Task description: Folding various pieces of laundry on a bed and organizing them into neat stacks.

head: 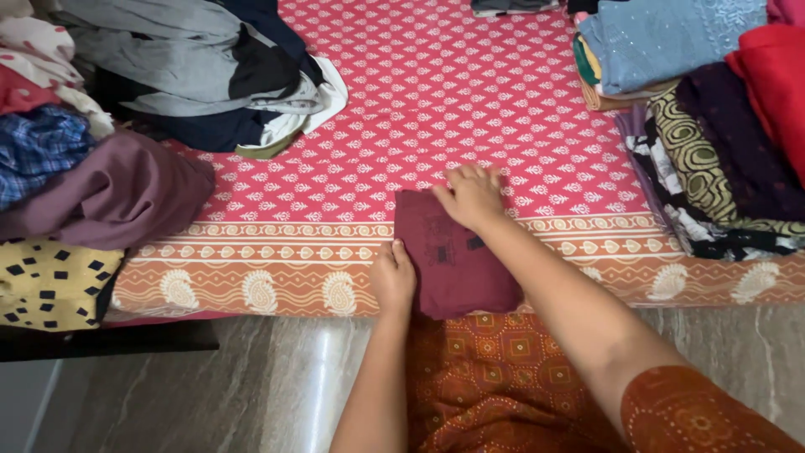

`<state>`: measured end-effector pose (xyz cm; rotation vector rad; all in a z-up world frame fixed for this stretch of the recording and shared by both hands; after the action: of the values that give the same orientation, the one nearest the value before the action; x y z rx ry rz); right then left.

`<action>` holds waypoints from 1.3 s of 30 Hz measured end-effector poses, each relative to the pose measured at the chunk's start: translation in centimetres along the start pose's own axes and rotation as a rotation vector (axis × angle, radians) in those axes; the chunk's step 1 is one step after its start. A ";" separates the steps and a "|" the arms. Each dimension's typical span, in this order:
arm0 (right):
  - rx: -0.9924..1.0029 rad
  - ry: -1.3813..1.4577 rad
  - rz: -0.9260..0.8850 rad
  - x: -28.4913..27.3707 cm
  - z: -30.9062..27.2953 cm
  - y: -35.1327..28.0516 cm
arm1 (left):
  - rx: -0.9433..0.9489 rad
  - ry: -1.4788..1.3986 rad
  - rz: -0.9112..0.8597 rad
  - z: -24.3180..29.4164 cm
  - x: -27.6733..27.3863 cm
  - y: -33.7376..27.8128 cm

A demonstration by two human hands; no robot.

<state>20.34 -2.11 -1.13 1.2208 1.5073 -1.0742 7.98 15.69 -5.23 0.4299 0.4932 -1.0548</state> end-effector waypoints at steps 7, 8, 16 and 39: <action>-0.168 0.314 0.012 2.3 -5.5 4.7 | 0.027 -0.023 0.005 0.7 -0.4 -0.6; -0.158 0.309 -0.014 3.0 -5.7 5.4 | 0.013 -0.013 -0.020 0.7 -0.5 -0.7; -0.145 0.289 0.156 1.0 -7.1 1.5 | 0.029 -0.003 -0.009 -0.4 0.3 -0.2; 0.368 0.289 0.160 -2.7 4.7 -14.4 | 0.039 0.024 0.020 -2.7 2.1 1.1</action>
<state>6.98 -9.25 1.67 1.7855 1.4292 -1.1357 9.32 16.19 -8.48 0.4815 0.4896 -1.0418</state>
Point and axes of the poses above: each hand's wrist, its own y-axis towards the middle knuckle, its own x-axis out of the palm, z = x × y, the point moved 4 cm from there along y, towards the middle knuckle, and after that the axes turned 2 degrees about x, right-handed, at the moved point
